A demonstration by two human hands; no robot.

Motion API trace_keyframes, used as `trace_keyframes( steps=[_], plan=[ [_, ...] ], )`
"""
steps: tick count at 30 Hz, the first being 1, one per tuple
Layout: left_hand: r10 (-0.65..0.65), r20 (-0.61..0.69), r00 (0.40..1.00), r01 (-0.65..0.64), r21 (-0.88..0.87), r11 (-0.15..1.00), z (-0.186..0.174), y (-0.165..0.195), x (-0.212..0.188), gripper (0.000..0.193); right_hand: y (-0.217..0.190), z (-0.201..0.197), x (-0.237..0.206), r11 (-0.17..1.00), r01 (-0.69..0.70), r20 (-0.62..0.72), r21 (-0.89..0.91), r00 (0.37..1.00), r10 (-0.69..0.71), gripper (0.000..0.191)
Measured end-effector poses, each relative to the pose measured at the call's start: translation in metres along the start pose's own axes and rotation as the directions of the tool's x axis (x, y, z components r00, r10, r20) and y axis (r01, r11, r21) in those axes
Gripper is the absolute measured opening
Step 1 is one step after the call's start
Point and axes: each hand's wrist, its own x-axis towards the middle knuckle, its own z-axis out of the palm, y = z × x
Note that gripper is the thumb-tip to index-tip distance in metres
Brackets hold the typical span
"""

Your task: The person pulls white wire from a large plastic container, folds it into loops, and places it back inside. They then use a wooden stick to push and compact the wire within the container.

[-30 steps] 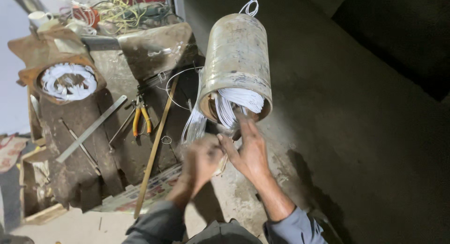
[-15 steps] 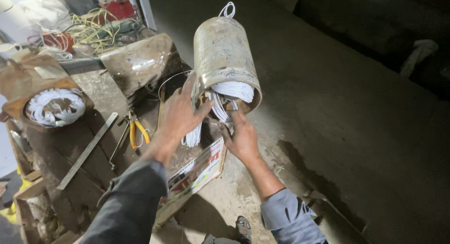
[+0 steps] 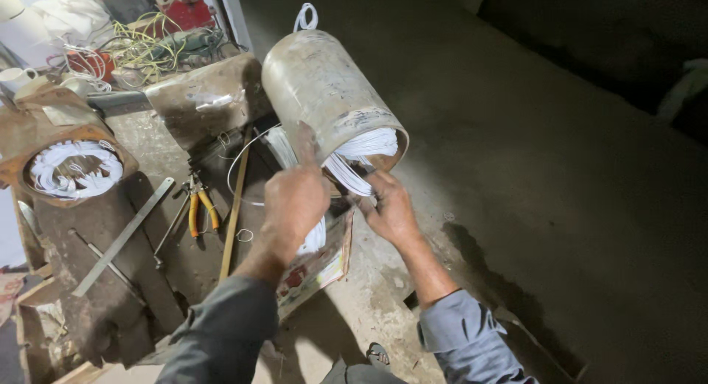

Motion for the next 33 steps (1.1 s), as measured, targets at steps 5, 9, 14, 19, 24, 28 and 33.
trace_keyframes(
  steps=[5, 9, 14, 19, 24, 28, 33],
  plan=[
    [-0.078, -0.027, 0.997, 0.079, 0.024, 0.997, 0.034, 0.014, 0.006, 0.090, 0.018, -0.025, 0.012, 1.000, -0.003, 0.099, 0.005, 0.995, 0.002, 0.022],
    [0.007, -0.091, 0.996, -0.001, 0.071, 0.997, 0.057, 0.006, 0.006, 0.029, 0.017, -0.036, 0.012, 0.998, 0.049, 0.154, -0.032, 0.987, -0.043, 0.024],
    [0.030, -0.165, 0.986, -0.010, 0.121, 0.993, 0.065, 0.002, 0.001, 0.022, 0.003, -0.043, -0.005, 0.995, -0.034, 0.175, -0.091, 0.983, 0.050, 0.025],
    [0.059, -0.230, 0.971, -0.029, 0.134, 0.991, 0.049, -0.003, 0.005, 0.029, -0.004, -0.032, -0.006, 0.998, 0.016, 0.127, -0.062, 0.992, -0.008, 0.021],
    [0.111, -0.254, 0.961, -0.118, -0.013, 0.993, 0.026, -0.026, -0.002, 0.087, -0.004, 0.011, -0.021, 0.989, 0.028, 0.069, -0.142, 0.997, -0.019, 0.024],
    [0.078, -0.174, 0.982, -0.075, 0.025, 0.997, 0.018, -0.036, -0.001, 0.073, -0.003, 0.048, -0.030, 0.982, 0.106, -0.086, -0.157, 0.989, -0.120, 0.024],
    [0.027, -0.200, 0.979, -0.066, -0.191, 0.979, 0.020, -0.021, -0.008, 0.078, 0.009, 0.031, -0.022, 0.989, 0.125, -0.103, -0.074, 0.986, -0.132, 0.023]
  ],
)
